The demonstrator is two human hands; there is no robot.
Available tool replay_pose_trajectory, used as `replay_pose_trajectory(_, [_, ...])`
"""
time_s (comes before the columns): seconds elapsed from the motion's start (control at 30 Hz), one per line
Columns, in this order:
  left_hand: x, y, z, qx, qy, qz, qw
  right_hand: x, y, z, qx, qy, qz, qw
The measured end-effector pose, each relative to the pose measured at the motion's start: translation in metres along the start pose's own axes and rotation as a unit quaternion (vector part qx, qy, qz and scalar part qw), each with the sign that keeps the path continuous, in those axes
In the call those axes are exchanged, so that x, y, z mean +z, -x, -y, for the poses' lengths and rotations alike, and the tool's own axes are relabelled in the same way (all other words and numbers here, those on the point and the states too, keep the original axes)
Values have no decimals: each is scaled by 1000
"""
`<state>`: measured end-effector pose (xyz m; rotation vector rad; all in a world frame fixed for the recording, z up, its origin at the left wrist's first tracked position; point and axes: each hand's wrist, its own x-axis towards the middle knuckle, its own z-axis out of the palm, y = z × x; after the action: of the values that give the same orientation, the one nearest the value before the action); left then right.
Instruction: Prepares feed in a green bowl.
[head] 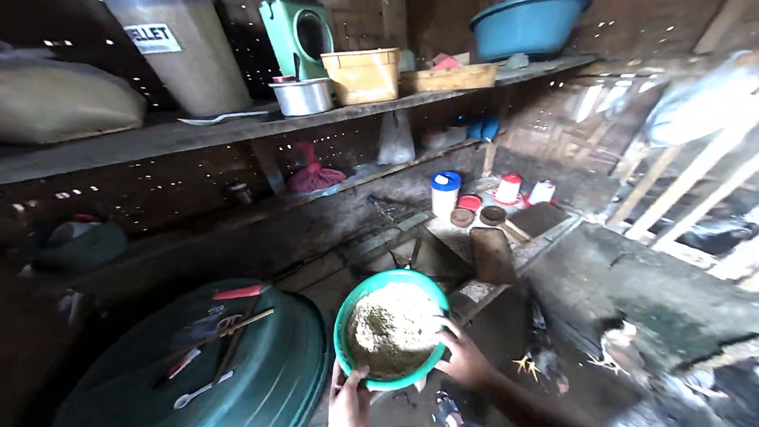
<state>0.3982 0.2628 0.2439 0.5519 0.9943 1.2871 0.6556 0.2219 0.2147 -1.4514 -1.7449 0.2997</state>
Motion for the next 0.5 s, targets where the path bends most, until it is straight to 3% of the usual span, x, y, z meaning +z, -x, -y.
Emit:
replay_pose_trajectory(0.27, [16, 27, 0, -23, 10, 35, 999, -30, 35, 9, -21, 20, -82, 996])
replay_pose_trajectory(0.43, [25, 33, 7, -23, 9, 28, 999, -61, 36, 4, -17, -31, -53, 998])
replay_pose_trajectory(0.5, [33, 36, 10, -18, 2, 26, 1000, -78, 32, -5, -21, -54, -96, 994])
